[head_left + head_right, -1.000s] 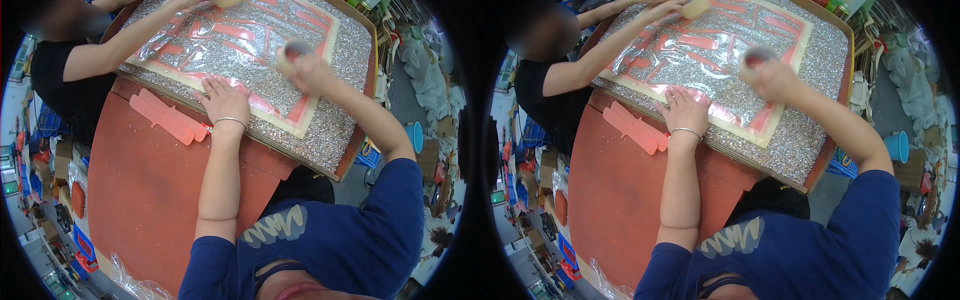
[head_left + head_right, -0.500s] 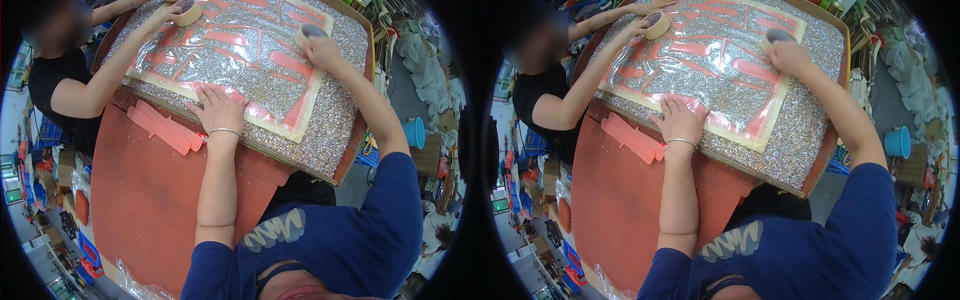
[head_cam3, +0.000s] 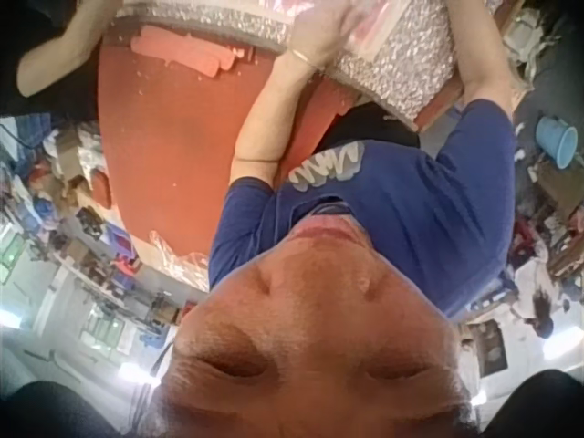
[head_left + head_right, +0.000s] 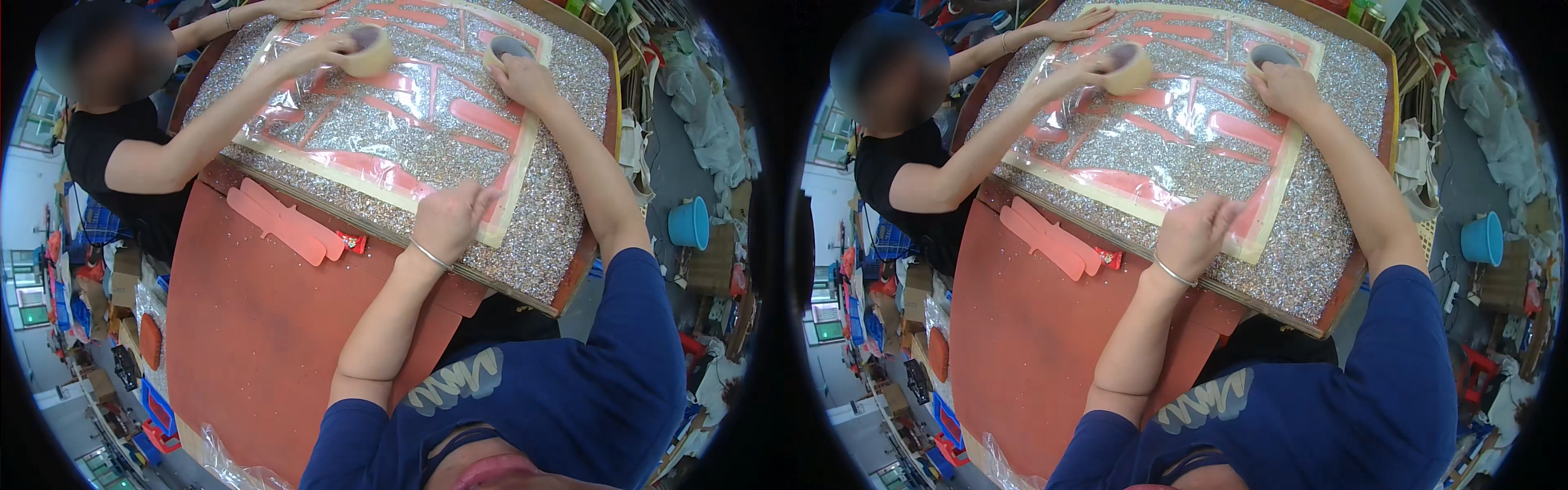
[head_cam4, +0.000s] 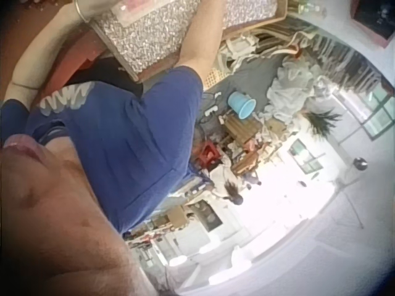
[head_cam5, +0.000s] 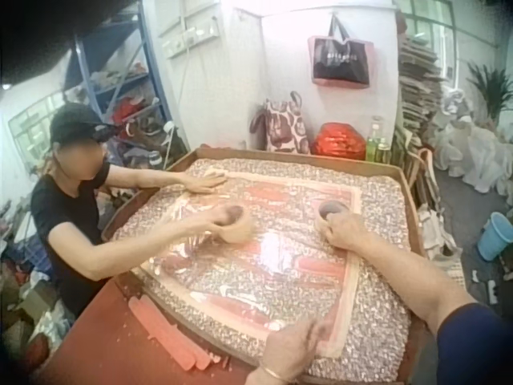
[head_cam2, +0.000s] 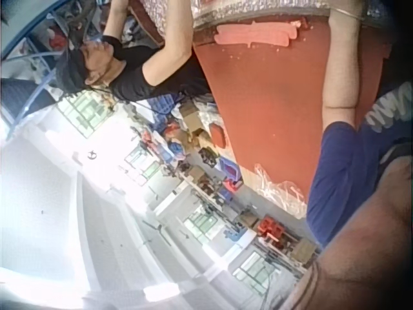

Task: Aligning shoe component stencils, applying glitter-based material, and securing with tape in a workshop setting.

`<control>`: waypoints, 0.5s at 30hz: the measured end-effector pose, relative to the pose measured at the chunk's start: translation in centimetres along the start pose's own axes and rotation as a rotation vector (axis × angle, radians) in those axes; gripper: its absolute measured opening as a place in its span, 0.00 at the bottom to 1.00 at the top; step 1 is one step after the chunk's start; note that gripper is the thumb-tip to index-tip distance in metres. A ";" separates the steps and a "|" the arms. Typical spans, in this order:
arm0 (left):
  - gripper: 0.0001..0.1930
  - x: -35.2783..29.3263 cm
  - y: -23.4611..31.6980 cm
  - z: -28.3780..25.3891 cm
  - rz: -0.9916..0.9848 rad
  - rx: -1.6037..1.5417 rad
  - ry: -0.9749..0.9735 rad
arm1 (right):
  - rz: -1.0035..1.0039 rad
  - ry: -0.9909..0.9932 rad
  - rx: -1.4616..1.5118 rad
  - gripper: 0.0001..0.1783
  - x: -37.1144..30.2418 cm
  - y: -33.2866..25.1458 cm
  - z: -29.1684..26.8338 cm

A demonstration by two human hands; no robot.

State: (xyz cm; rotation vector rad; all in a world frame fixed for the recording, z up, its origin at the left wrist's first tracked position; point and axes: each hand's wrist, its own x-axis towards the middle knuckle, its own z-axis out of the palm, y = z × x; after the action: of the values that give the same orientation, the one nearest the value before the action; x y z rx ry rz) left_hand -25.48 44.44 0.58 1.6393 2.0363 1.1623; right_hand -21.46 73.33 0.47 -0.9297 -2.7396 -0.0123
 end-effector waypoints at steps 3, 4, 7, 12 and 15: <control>0.14 0.0 0.2 0.7 0.121 -0.078 -0.050 | -0.125 -0.118 0.062 0.23 -1.4 -2.6 0.4; 0.17 0.0 0.1 1.1 0.185 -0.137 -0.013 | -0.247 -0.106 0.116 0.24 -1.8 -3.6 0.6; 0.24 -0.4 -0.6 2.0 0.043 0.471 -0.029 | -0.391 -0.225 0.127 0.25 -1.9 -4.3 0.1; 0.26 -0.9 -2.1 2.6 -0.043 0.427 -0.206 | 0.074 -0.062 0.035 0.21 0.6 0.4 -2.8; 0.25 -0.8 -2.2 2.5 -0.060 0.407 -0.208 | -0.247 -0.195 -0.142 0.23 -1.0 -2.1 -2.2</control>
State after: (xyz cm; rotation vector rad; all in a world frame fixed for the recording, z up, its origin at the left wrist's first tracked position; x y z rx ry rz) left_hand -25.11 44.70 -2.78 1.7699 2.2665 0.5499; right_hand -21.43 70.83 2.51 -0.6498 -3.0530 -0.1713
